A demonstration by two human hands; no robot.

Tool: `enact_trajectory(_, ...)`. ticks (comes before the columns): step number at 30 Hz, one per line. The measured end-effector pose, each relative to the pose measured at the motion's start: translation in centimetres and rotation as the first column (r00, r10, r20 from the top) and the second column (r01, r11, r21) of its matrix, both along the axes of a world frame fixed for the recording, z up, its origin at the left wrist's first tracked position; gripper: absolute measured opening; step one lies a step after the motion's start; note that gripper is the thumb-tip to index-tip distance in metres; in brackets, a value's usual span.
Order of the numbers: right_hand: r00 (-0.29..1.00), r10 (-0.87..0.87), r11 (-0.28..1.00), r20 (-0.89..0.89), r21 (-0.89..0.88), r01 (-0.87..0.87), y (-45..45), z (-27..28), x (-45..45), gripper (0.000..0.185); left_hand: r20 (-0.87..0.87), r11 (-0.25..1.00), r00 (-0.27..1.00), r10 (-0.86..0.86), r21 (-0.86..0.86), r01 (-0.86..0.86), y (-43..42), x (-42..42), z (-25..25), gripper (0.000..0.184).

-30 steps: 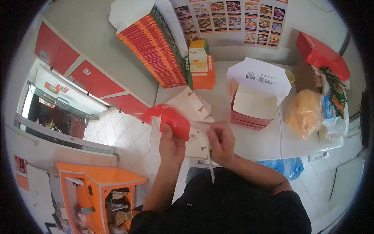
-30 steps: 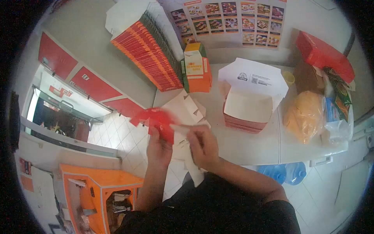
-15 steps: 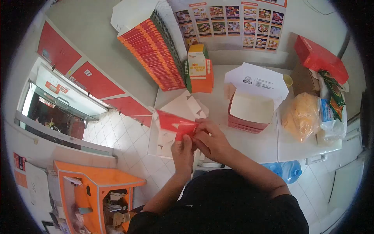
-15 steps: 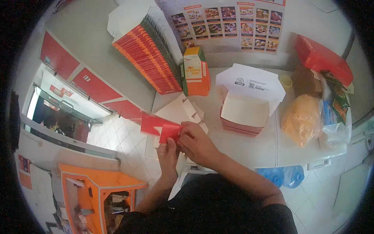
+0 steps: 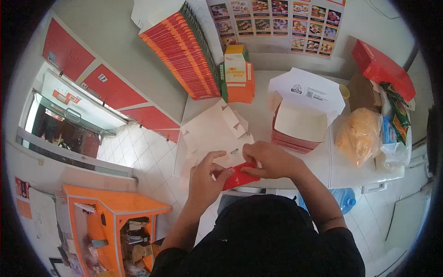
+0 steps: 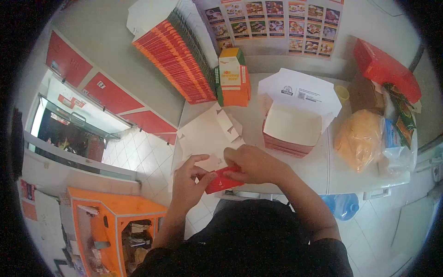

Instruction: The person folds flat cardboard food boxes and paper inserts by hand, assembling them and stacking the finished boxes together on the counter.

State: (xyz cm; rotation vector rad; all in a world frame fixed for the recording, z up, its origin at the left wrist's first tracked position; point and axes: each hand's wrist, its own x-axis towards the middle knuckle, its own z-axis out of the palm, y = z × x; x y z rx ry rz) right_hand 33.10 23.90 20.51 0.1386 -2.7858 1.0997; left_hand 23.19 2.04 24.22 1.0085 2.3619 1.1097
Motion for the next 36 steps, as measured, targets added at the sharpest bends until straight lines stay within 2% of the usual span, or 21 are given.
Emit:
enact_trajectory(4,0.915,-0.359,0.890,-0.183,-0.364,0.276,-0.6,-1.7,-0.4,0.027,0.012,0.995,0.999,0.043,0.094,-0.043,-0.2,0.1,-1.0,0.050)
enact_trajectory(7,0.999,0.007,0.987,-0.050,-0.159,-0.015,-1.4,-1.1,-0.1,0.023,-0.054,0.993,0.999,0.001,0.122,0.005,-0.2,0.0,-1.3,0.048)
enact_trajectory(10,0.996,0.074,0.880,0.057,-0.474,-0.038,-0.8,-1.3,-0.1,0.030,-0.169,0.989,0.985,-0.029,0.141,0.053,0.0,0.2,-2.1,0.035)
enact_trajectory(12,0.990,0.092,0.898,-0.109,-0.420,-0.130,-0.1,-2.4,-0.5,0.030,-0.298,0.990,0.954,-0.047,0.116,0.085,-0.2,0.5,-2.5,0.023)
enact_trajectory(14,0.944,-0.162,0.967,-0.287,-0.238,0.093,0.1,-3.7,-1.6,0.033,-0.464,0.986,0.884,-0.057,0.115,0.124,-0.4,1.8,-2.2,0.014)
enact_trajectory(15,0.823,-0.386,0.920,-0.416,-0.111,0.376,0.1,-4.1,-2.6,0.036,-0.543,0.983,0.837,-0.060,0.115,0.145,-0.7,2.4,-2.1,0.010)
enact_trajectory(17,0.605,-0.676,0.732,-0.420,-0.285,0.619,0.0,-5.2,-3.9,0.041,-0.642,0.966,0.752,-0.150,0.065,0.249,-2.0,3.7,-3.4,0.012)
enact_trajectory(18,0.594,-0.764,0.624,-0.251,-0.521,0.583,0.1,-5.8,-4.5,0.043,-0.671,0.951,0.723,-0.167,0.084,0.298,-2.3,4.3,-3.8,0.012)
enact_trajectory(19,0.650,-0.745,0.587,-0.146,-0.606,0.537,0.2,-5.2,-4.5,0.044,-0.700,0.933,0.690,-0.182,0.099,0.346,-2.8,4.8,-4.4,0.013)
enact_trajectory(20,0.696,-0.717,0.529,-0.041,-0.683,0.504,0.3,-4.6,-4.5,0.045,-0.624,0.922,0.723,-0.297,0.008,0.387,-3.9,4.5,-6.5,0.020)
enact_trajectory(22,0.855,-0.519,0.664,0.024,-0.619,0.420,0.9,-0.8,-2.4,0.045,-0.534,0.920,0.750,-0.390,-0.182,0.348,-3.5,3.6,-7.0,0.032)
enact_trajectory(23,0.884,-0.466,0.769,-0.040,-0.512,0.383,0.7,-0.9,-1.9,0.043,-0.481,0.903,0.765,-0.428,-0.274,0.332,-3.2,3.2,-7.0,0.039)
enact_trajectory(24,0.910,-0.403,0.857,-0.100,-0.389,0.337,0.2,-1.2,-1.1,0.041,0.003,0.953,0.954,-0.298,0.052,0.298,-2.6,2.9,-7.0,0.044)
enact_trajectory(25,0.932,-0.331,0.923,-0.149,-0.256,0.287,-0.4,-1.4,-0.5,0.040,0.517,0.949,0.822,-0.238,0.305,0.083,-1.9,2.5,-6.9,0.050)
enact_trajectory(27,0.896,-0.100,0.973,-0.433,-0.230,-0.003,-1.5,-1.7,0.1,0.039,0.888,0.825,0.296,-0.352,0.444,-0.350,-0.9,1.4,-5.4,0.057)
enact_trajectory(28,0.829,0.016,0.972,-0.559,-0.187,-0.144,-2.0,-1.9,0.4,0.038,0.880,0.747,0.175,-0.442,0.469,-0.470,-0.5,0.8,-3.3,0.061)
enact_trajectory(29,0.811,-0.026,0.967,-0.585,-0.222,-0.129,-2.7,-2.0,0.6,0.040,0.842,0.662,0.064,-0.536,0.466,-0.587,-0.5,0.7,-2.2,0.064)
enact_trajectory(30,0.791,-0.068,0.960,-0.608,-0.256,-0.114,-3.5,-2.0,0.6,0.042,0.879,0.585,0.224,-0.421,0.452,-0.673,-0.4,0.7,-3.7,0.049)
enact_trajectory(33,0.814,-0.148,0.970,-0.562,-0.244,0.007,-4.8,-2.5,0.2,0.060,0.854,0.616,0.484,-0.189,0.487,-0.619,0.8,1.4,-5.5,0.032)
enact_trajectory(35,0.877,-0.179,0.984,-0.445,-0.095,0.152,-5.0,-2.1,-0.1,0.067,0.796,0.574,0.565,-0.216,0.572,-0.586,1.5,2.8,-4.4,0.029)
enact_trajectory(36,0.927,-0.171,0.980,-0.334,-0.151,0.126,-5.0,-1.7,0.0,0.065,0.771,0.561,0.598,-0.216,0.600,-0.570,1.5,3.0,-4.4,0.029)
